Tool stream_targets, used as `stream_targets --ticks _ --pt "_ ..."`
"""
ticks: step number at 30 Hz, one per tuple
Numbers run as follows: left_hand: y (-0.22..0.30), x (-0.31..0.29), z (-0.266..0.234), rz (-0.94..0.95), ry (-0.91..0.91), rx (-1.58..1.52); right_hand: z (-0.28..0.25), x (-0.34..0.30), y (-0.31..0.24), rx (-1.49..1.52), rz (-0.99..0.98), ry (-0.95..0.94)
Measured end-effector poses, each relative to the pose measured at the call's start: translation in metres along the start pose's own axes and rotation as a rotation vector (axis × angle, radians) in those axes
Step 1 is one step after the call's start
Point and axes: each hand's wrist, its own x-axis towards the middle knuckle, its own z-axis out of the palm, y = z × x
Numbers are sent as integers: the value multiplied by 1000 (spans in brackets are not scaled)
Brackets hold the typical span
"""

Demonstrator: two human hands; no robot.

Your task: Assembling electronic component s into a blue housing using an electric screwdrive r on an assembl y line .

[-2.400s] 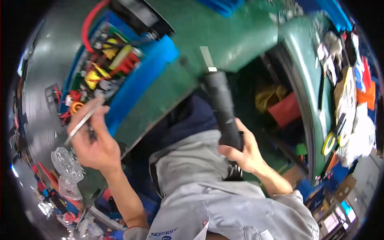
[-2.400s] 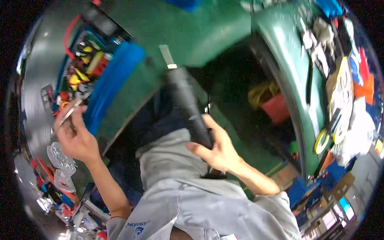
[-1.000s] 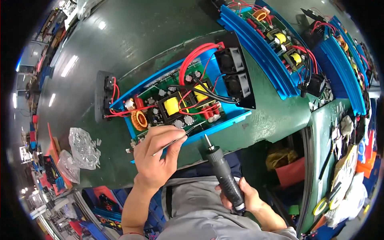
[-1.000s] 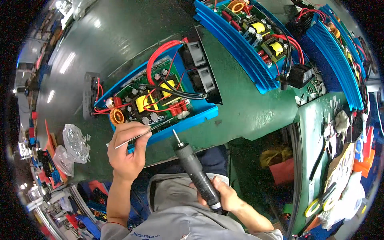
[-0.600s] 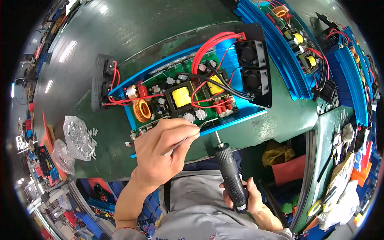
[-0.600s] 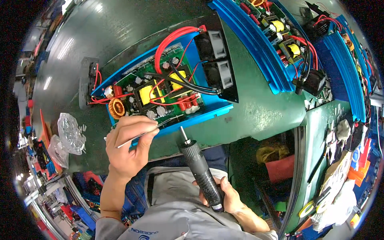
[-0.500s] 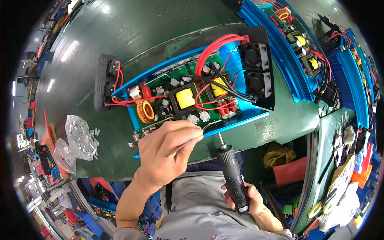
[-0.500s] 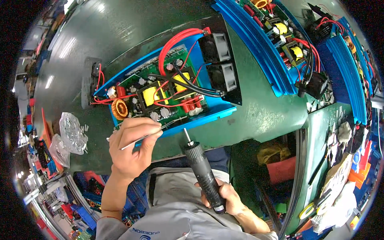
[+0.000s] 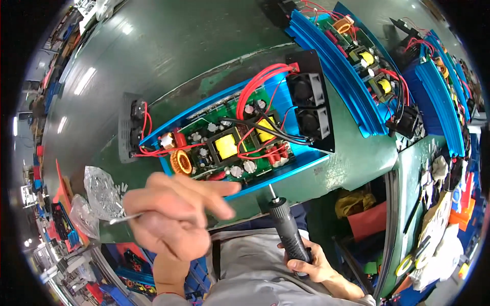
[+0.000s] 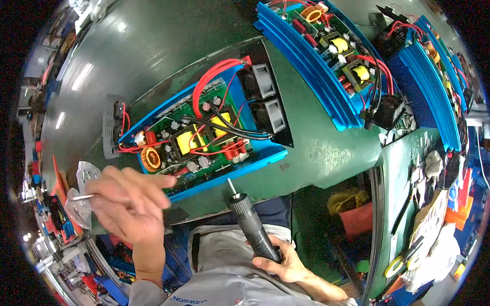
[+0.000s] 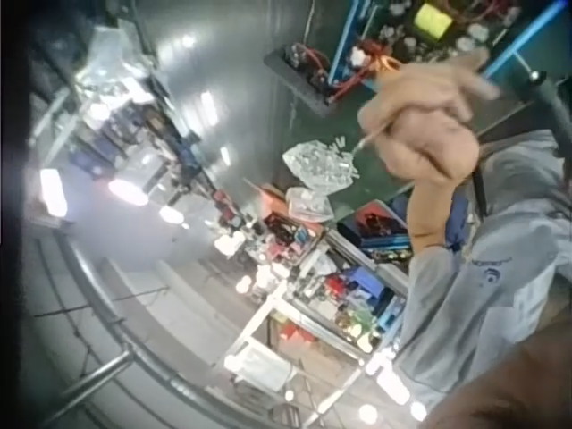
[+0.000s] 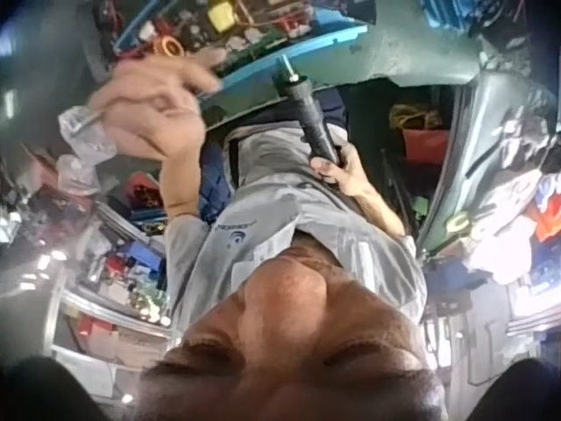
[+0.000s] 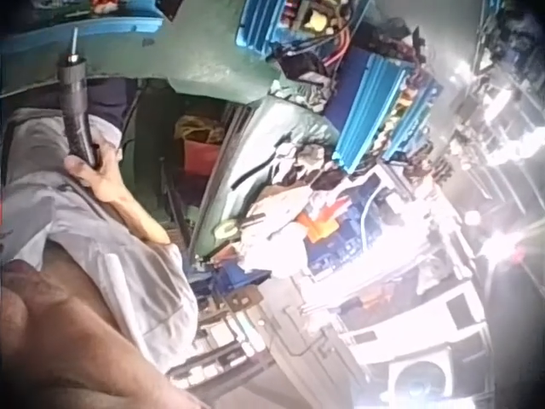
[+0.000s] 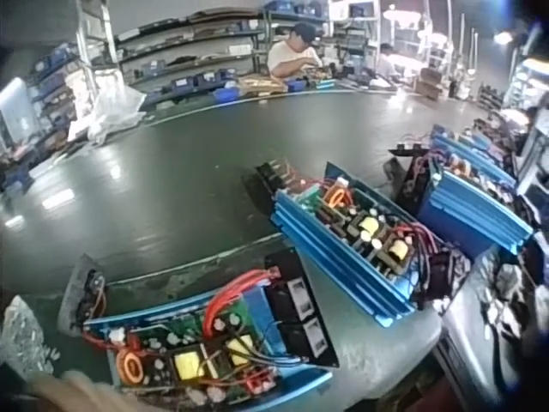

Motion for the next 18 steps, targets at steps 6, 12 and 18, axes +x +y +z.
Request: stream_targets --ticks 6,12,18 --pt "-5 -13 -19 225 -560 1187 -6 0 11 81 4 -59" --pt "-4 -7 -13 211 -799 1415 -1 4 21 198 -12 -38" --pt "-9 4 -18 228 -879 1230 2 7 18 -99 -122 74"
